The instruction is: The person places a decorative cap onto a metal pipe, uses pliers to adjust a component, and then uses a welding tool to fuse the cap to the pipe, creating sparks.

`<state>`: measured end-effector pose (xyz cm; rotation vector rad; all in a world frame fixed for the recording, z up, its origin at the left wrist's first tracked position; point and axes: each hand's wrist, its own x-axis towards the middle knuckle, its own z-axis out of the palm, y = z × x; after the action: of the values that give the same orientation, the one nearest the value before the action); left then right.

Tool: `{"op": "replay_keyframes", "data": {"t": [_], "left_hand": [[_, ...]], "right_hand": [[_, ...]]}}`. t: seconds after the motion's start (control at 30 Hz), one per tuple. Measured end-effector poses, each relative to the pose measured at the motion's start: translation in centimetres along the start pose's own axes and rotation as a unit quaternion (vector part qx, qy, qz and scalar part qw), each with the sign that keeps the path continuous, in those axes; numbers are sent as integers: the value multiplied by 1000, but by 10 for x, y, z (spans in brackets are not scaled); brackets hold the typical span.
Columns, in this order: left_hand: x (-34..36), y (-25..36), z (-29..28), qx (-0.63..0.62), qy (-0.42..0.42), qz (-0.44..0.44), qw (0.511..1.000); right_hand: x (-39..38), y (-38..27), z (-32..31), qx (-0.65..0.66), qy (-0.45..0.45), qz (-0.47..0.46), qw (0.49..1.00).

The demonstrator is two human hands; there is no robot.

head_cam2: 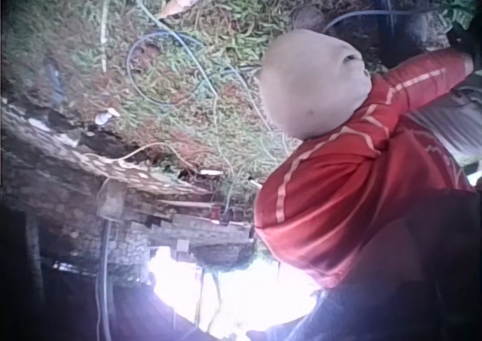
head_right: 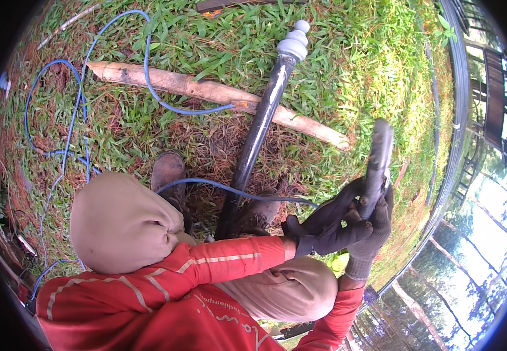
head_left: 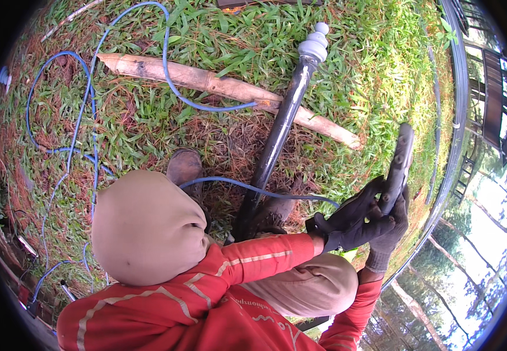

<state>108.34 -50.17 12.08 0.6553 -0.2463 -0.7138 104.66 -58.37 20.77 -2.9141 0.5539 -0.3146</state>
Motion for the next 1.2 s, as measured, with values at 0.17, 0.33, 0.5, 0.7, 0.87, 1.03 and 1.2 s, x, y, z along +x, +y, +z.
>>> {"op": "replay_keyframes", "data": {"t": [0.17, 0.33, 0.5, 0.7, 0.87, 1.03, 1.2], "left_hand": [[2, -2, 6, 69, 55, -289, 953], [-3, -10, 6, 53, 21, -201, 978], [-9, -13, 6, -239, -10, -69, 969], [-1, -12, 1, -17, 17, -126, 992], [-2, -56, -2, -21, 126, -155, 980], [24, -57, -25, -329, 170, -212, 904], [81, -20, -57, -433, 156, -218, 860]], "right_hand": [[-52, 61, 3, 359, -139, 520, 763], [-23, 5, -1, 94, -84, 323, 938], [-17, 7, -16, -90, -57, 3, 994], [-6, 29, 7, -20, -29, 132, 991], [-25, 33, 4, 69, -45, 363, 928], [-40, 47, -13, -18, 43, 266, 963], [-68, 74, -18, 96, 167, 365, 911]]}}
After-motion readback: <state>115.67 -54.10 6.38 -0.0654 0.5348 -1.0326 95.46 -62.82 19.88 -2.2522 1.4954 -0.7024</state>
